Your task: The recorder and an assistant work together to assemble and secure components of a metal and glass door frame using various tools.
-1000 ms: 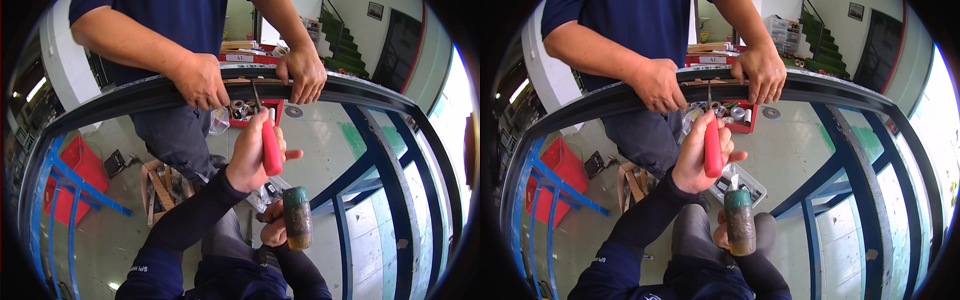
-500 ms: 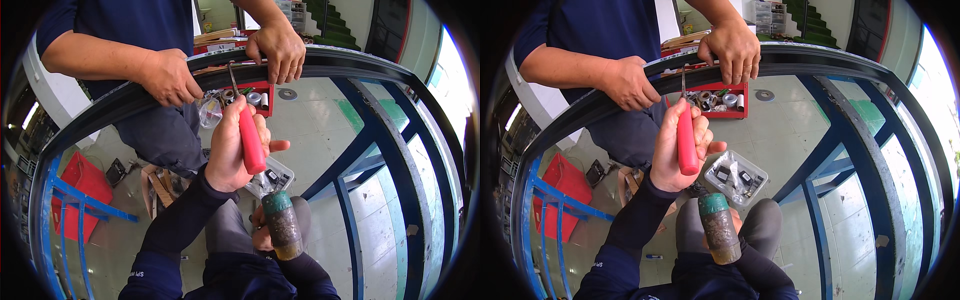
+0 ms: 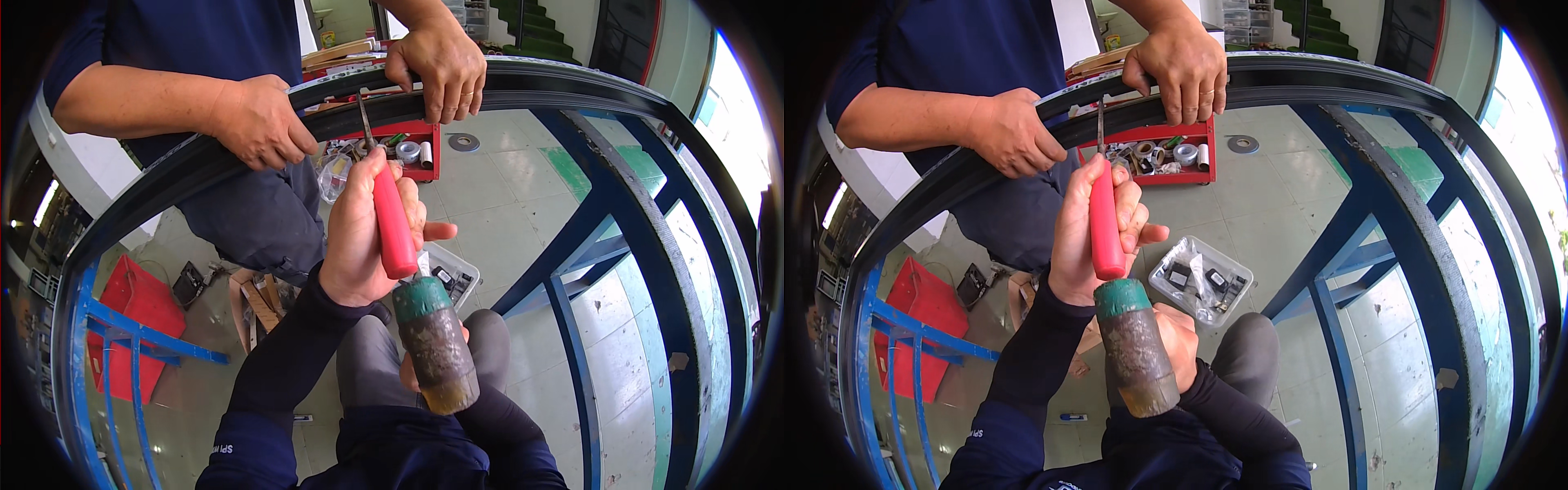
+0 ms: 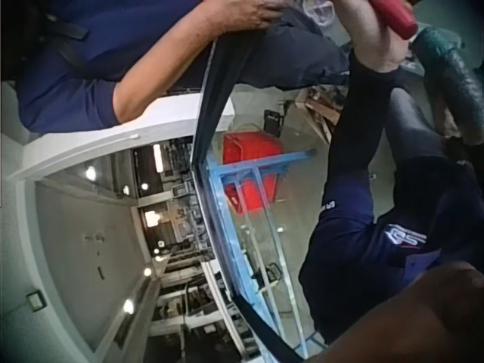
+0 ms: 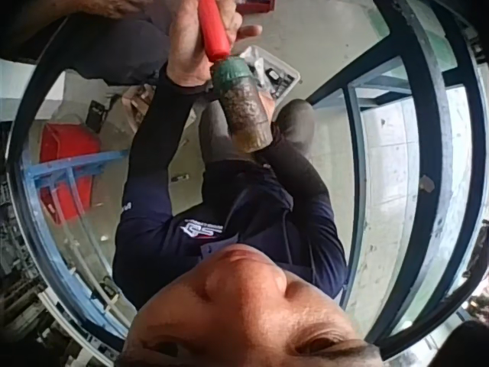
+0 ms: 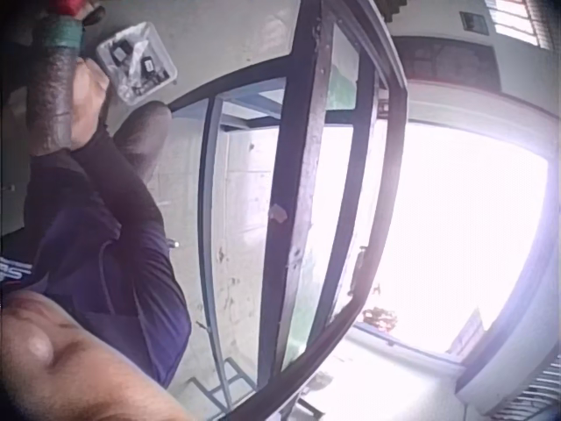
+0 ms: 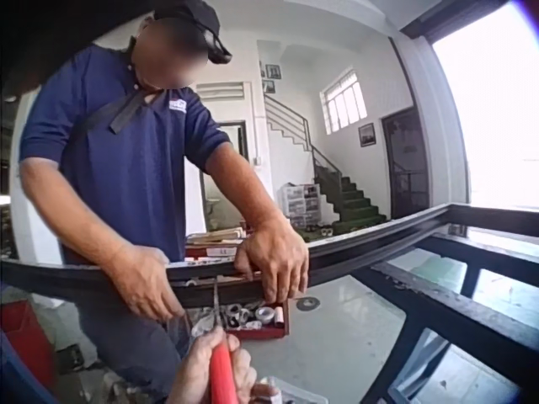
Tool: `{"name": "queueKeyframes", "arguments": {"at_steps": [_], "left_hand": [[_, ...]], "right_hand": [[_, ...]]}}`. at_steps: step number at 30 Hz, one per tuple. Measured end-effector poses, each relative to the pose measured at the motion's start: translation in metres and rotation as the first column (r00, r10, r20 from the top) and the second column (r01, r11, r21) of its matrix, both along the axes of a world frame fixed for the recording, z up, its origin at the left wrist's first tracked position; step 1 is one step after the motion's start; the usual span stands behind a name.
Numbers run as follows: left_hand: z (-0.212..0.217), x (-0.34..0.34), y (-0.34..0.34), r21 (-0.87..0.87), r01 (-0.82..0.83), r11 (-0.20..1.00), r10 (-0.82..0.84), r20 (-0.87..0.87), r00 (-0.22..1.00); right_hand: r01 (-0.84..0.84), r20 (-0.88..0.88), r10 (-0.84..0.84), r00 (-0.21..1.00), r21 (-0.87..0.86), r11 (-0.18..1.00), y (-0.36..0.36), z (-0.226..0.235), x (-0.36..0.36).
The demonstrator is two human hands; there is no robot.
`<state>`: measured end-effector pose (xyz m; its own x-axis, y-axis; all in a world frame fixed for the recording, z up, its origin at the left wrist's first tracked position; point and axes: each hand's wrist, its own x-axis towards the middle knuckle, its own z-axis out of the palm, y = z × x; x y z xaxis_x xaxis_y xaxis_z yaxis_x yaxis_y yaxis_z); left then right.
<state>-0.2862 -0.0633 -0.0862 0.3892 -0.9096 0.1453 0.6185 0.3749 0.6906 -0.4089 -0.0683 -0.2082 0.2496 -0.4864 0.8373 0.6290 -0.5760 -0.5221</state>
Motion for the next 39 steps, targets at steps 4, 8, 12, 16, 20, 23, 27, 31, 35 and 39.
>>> {"name": "queueKeyframes", "arguments": {"at_steps": [4,8,12,16,20,23,27,31,35,39], "left_hand": [[-0.002,0.003,0.0,0.0,0.018,1.0,-0.018,0.065,0.998],[0.0,0.0,0.0,0.004,0.03,1.0,-0.031,0.049,0.998],[0.002,0.002,0.002,-0.002,0.013,1.0,-0.013,0.059,0.998],[0.005,0.0,0.001,-0.019,0.073,0.997,-0.072,0.04,0.997],[0.009,0.007,0.0,-0.017,0.028,0.999,-0.028,0.01,1.0],[0.006,0.003,0.003,-0.011,0.041,0.999,-0.041,-0.027,0.999],[0.001,0.008,0.008,-0.015,0.05,0.999,-0.049,0.053,0.997],[0.002,0.013,0.01,0.015,0.073,0.997,-0.073,0.062,0.995],[0.005,0.005,0.011,-0.001,0.055,0.998,-0.055,0.059,0.997],[0.003,0.02,0.018,-0.036,0.111,0.993,-0.112,-0.03,0.993]], "right_hand": [[-0.027,-0.126,0.033,0.991,0.049,0.998,0.001,0.003,-0.004],[-0.079,-0.035,0.081,0.996,0.065,0.995,0.008,-0.02,-0.008],[0.032,-0.137,-0.062,0.989,-0.211,0.977,-0.019,-0.002,0.001],[0.106,0.007,-0.11,0.994,-0.324,0.94,-0.002,-0.003,-0.029],[0.105,-0.172,-0.168,0.971,-0.325,0.94,-0.03,0.012,0.013],[0.022,0.004,-0.022,1.0,-0.265,0.964,0.0,-0.008,-0.001],[0.011,0.369,0.057,0.928,-0.18,0.984,0.016,0.004,0.002],[0.209,-0.058,-0.202,0.978,0.176,0.962,0.014,-0.026,0.008],[-0.008,0.373,0.099,0.923,-0.24,0.971,0.016,0.033,-0.024],[0.094,-0.348,-0.156,0.924,-0.19,0.977,-0.015,-0.005,-0.008]]}}
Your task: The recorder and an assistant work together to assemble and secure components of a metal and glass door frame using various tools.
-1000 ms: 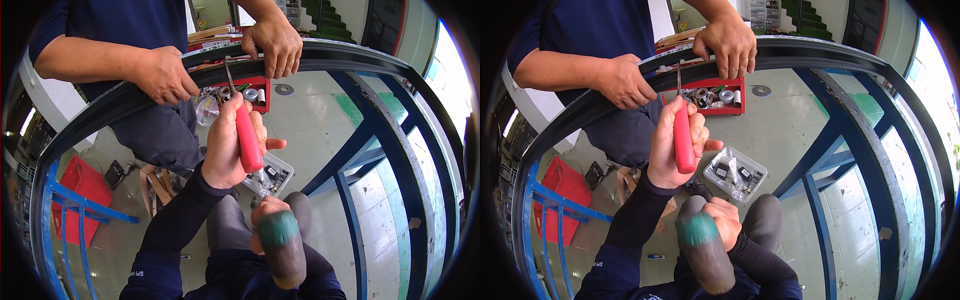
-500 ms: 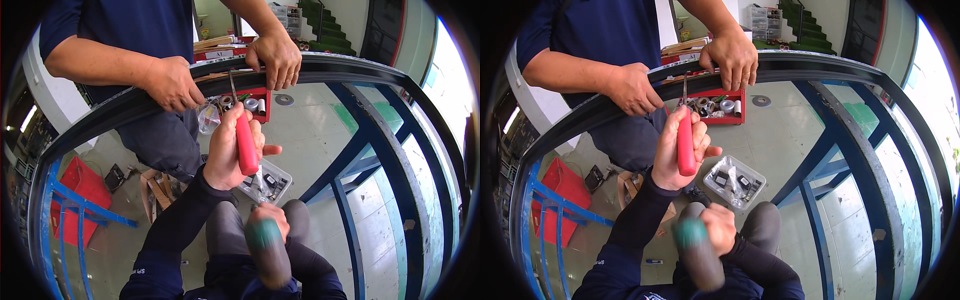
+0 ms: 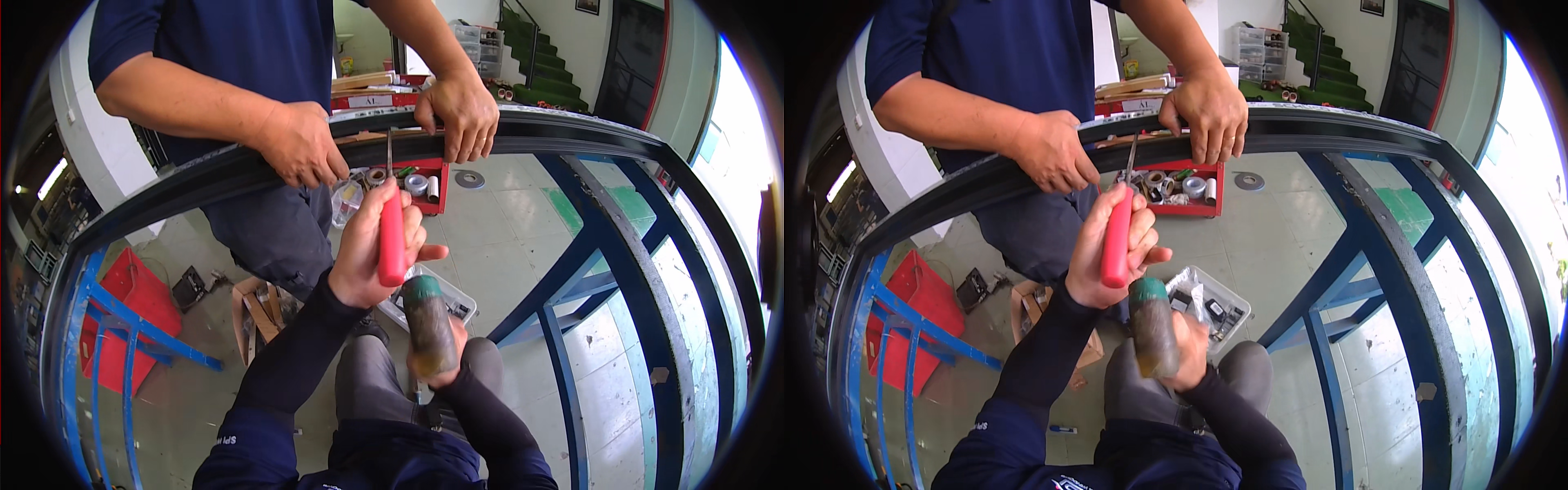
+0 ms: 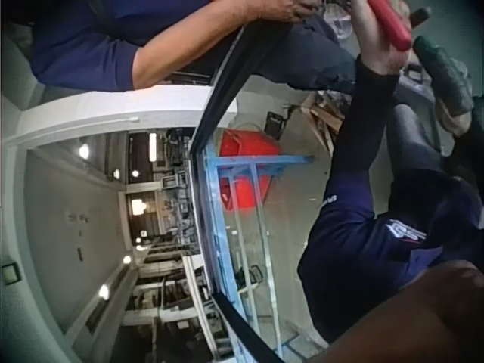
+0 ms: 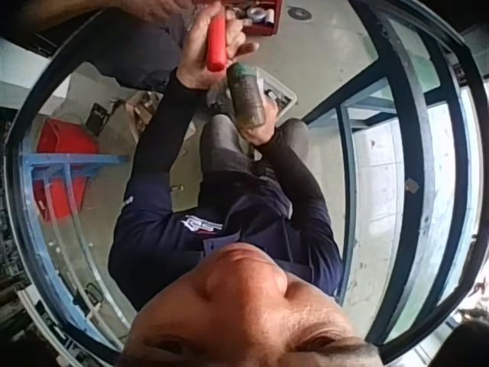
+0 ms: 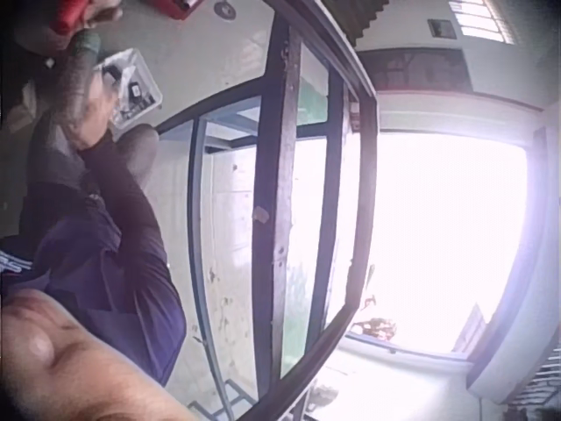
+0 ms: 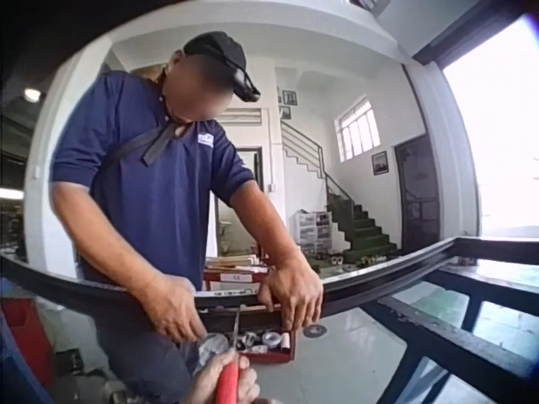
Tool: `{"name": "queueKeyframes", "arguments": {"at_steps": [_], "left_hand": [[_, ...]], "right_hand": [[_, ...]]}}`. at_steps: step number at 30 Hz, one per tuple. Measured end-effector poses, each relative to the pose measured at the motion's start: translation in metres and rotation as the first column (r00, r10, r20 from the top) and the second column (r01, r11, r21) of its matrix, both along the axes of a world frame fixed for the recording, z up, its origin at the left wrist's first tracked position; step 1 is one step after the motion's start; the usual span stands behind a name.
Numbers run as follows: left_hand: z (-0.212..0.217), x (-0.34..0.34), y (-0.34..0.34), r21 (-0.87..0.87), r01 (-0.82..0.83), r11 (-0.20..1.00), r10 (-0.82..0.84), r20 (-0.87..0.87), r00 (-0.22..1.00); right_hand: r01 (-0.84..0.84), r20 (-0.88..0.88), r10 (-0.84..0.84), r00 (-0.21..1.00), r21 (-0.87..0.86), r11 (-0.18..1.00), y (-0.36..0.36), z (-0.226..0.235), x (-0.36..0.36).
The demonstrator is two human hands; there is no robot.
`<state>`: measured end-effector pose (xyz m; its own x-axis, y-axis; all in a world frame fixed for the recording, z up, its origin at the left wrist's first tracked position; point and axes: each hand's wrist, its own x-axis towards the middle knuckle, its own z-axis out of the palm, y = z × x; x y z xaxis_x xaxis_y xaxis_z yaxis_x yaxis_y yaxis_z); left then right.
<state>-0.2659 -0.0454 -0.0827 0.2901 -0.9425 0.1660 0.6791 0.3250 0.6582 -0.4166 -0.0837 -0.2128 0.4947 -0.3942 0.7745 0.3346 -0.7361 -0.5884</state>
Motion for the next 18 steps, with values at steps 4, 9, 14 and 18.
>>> {"name": "queueKeyframes", "arguments": {"at_steps": [4,9,14,18], "left_hand": [[-0.006,-0.005,-0.005,0.001,-0.004,1.0,0.004,0.111,0.994],[0.0,-0.003,-0.006,-0.032,0.004,0.999,-0.004,0.025,1.0],[0.003,-0.013,-0.003,-0.014,-0.046,0.999,0.047,0.066,0.997],[-0.001,-0.004,-0.005,-0.025,0.012,1.0,-0.012,0.019,1.0]], "right_hand": [[-0.151,0.369,0.215,0.904,-0.194,0.969,0.027,0.007,-0.017],[0.021,0.059,-0.015,0.998,-0.095,0.995,0.014,0.011,-0.01],[-0.151,0.418,0.255,0.872,-0.266,0.952,0.034,0.023,-0.026],[0.048,0.039,-0.043,0.998,-0.135,0.99,0.001,0.019,0.001]]}}
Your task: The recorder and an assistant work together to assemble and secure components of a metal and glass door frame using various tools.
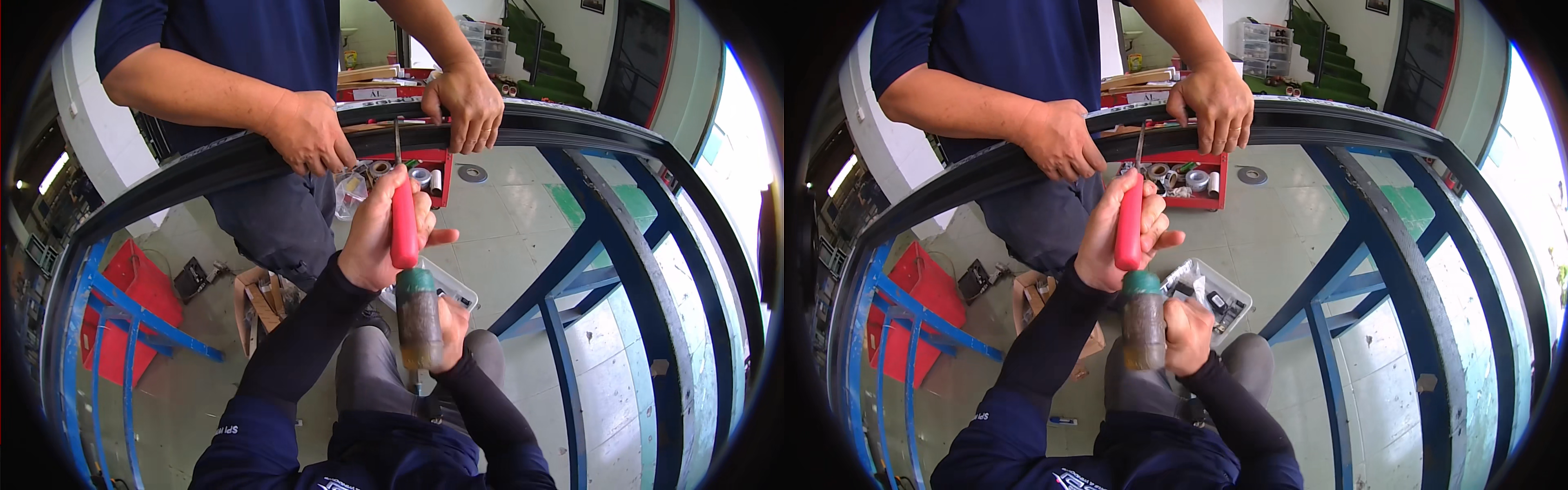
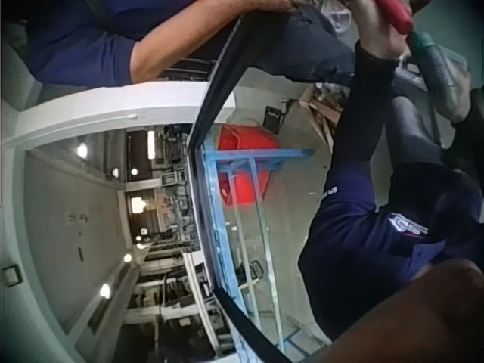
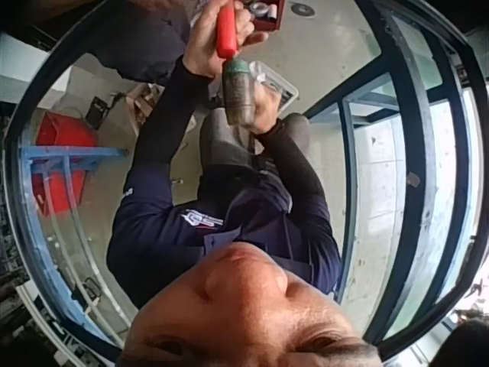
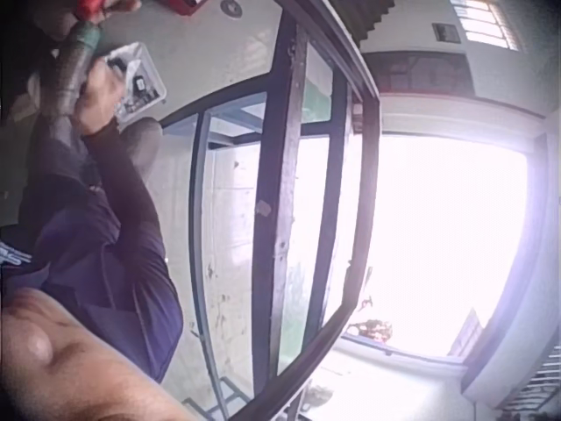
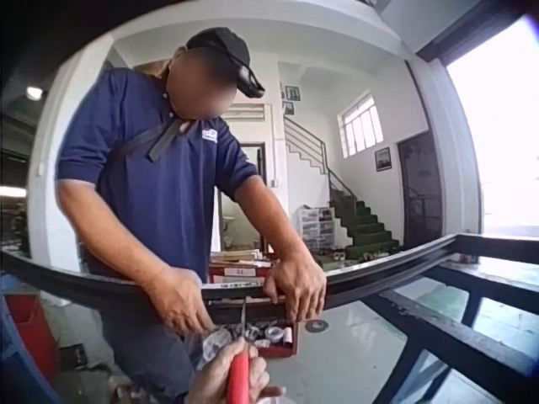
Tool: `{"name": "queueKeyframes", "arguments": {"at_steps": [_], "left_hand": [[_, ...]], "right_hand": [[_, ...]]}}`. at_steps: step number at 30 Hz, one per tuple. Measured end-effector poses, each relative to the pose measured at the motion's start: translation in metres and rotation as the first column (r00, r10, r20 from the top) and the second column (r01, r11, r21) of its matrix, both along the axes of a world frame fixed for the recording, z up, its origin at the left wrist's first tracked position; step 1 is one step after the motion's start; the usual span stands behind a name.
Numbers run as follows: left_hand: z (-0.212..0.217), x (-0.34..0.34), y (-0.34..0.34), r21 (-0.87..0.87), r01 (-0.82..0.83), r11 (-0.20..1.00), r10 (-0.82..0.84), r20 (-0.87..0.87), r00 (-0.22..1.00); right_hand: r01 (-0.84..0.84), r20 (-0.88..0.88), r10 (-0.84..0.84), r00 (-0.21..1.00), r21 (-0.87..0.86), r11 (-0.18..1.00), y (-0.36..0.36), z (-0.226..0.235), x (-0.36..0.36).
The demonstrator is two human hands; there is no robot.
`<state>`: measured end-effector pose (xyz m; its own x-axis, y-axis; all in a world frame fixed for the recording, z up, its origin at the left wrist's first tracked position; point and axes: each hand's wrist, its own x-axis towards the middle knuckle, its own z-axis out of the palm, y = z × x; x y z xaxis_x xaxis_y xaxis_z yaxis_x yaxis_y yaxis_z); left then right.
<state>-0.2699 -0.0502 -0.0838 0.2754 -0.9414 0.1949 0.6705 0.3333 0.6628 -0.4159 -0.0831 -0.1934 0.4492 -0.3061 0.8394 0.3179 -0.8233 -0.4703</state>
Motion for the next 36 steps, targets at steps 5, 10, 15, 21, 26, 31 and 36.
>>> {"name": "queueKeyframes", "arguments": {"at_steps": [5,10,15,21,26,31,36], "left_hand": [[-0.003,-0.001,0.005,0.003,-0.019,1.0,0.019,0.025,0.999],[0.0,0.004,0.006,0.005,-0.003,1.0,0.003,-0.015,1.0],[-0.008,0.005,0.006,0.03,0.006,1.0,-0.008,0.076,0.997],[-0.014,0.001,-0.004,0.04,-0.029,0.999,0.026,0.081,0.996],[-0.017,-0.015,-0.016,0.053,-0.11,0.992,0.105,0.089,0.99],[-0.023,-0.016,-0.027,0.015,-0.101,0.995,0.097,0.177,0.979],[-0.025,-0.018,-0.034,0.027,-0.172,0.985,0.158,0.268,0.95]], "right_hand": [[-0.301,0.278,0.352,0.894,-0.21,0.93,0.031,0.011,-0.022],[0.008,-0.072,-0.006,0.997,0.03,1.0,0.004,-0.006,-0.001],[-0.214,0.222,0.159,0.962,0.252,0.944,0.031,-0.038,-0.016],[-0.287,0.307,0.246,0.919,0.096,0.953,0.029,-0.023,-0.013],[-0.242,0.319,0.136,0.938,0.322,0.915,0.028,-0.023,-0.013],[-0.136,0.086,0.105,0.991,0.61,0.781,0.025,-0.034,-0.023],[-0.222,0.169,0.146,0.975,0.661,0.717,0.015,-0.02,-0.022]]}}
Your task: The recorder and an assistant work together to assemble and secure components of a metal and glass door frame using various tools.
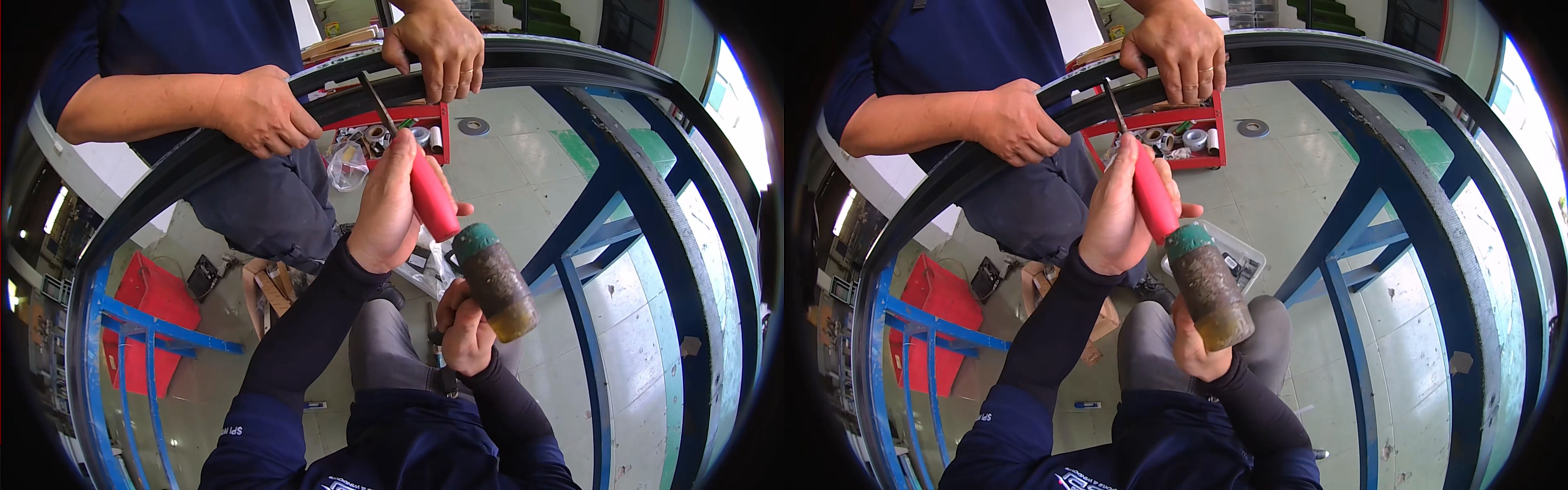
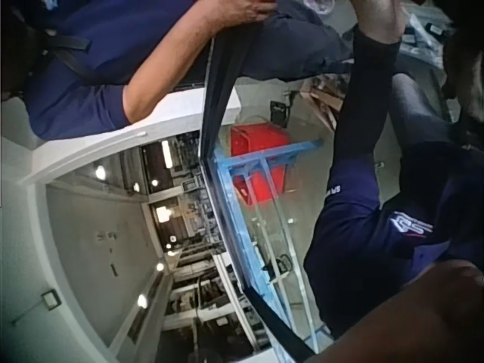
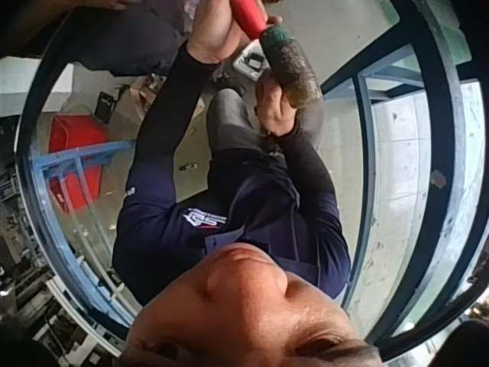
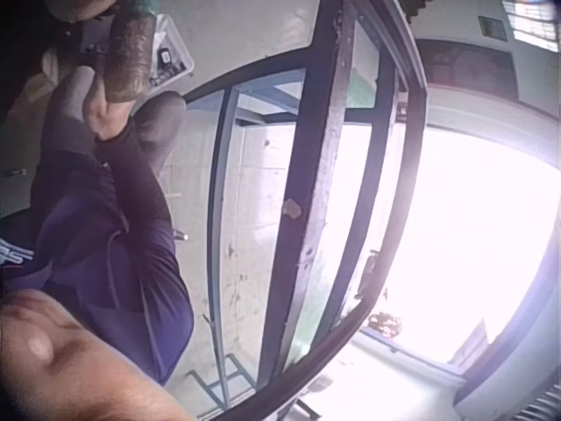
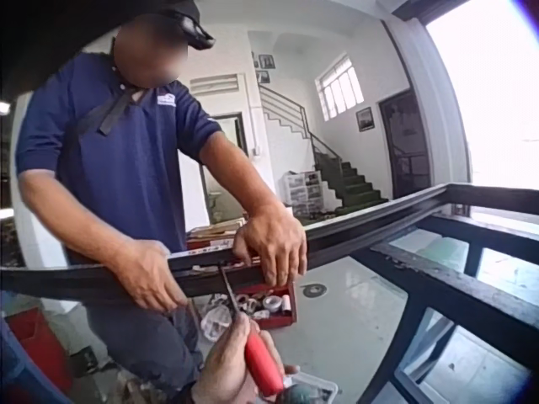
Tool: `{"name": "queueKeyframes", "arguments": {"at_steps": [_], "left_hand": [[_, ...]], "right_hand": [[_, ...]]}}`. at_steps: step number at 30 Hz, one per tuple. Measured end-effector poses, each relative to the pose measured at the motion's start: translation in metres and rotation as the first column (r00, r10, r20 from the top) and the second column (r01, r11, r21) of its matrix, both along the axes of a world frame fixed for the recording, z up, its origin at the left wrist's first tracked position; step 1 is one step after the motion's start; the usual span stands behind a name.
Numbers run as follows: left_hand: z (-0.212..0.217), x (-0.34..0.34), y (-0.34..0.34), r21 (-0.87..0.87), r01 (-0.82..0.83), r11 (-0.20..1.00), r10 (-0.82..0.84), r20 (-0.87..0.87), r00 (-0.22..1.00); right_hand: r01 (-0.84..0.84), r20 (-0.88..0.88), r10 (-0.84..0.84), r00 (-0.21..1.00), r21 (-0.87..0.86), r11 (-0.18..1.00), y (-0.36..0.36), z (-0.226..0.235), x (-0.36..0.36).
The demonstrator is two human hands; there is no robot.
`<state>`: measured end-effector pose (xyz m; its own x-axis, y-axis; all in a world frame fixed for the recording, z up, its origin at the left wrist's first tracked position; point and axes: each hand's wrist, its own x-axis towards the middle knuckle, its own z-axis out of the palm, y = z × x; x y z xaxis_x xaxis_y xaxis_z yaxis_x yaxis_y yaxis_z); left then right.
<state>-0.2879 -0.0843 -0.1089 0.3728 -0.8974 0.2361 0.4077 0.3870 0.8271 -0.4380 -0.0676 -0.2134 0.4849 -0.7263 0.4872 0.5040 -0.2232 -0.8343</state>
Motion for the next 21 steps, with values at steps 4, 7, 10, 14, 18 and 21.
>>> {"name": "queueKeyframes", "arguments": {"at_steps": [4,7,10,14,18,21], "left_hand": [[-0.005,-0.003,-0.011,0.049,-0.035,0.998,0.031,0.082,0.996],[-0.006,-0.003,-0.017,0.09,-0.043,0.995,0.033,0.105,0.994],[-0.005,-0.008,-0.024,0.07,-0.042,0.997,0.036,0.093,0.995],[-0.007,-0.012,-0.03,0.069,-0.033,0.997,0.026,0.107,0.994],[-0.015,-0.008,-0.031,0.055,-0.013,0.998,0.006,0.12,0.993],[-0.027,-0.022,-0.025,0.09,0.021,0.996,-0.037,0.188,0.981]], "right_hand": [[0.024,0.029,-0.025,0.999,0.027,0.999,-0.016,-0.005,-0.004],[-0.065,0.08,0.055,0.995,0.127,0.99,-0.024,-0.003,-0.008],[-0.075,0.133,0.054,0.99,0.163,0.984,-0.03,-0.006,-0.011],[-0.047,0.131,0.019,0.991,0.209,0.977,-0.036,-0.009,-0.015],[0.01,0.089,-0.033,0.995,0.248,0.969,-0.042,-0.015,-0.014],[0.073,0.12,-0.107,0.987,0.256,0.964,-0.054,-0.011,-0.006]]}}
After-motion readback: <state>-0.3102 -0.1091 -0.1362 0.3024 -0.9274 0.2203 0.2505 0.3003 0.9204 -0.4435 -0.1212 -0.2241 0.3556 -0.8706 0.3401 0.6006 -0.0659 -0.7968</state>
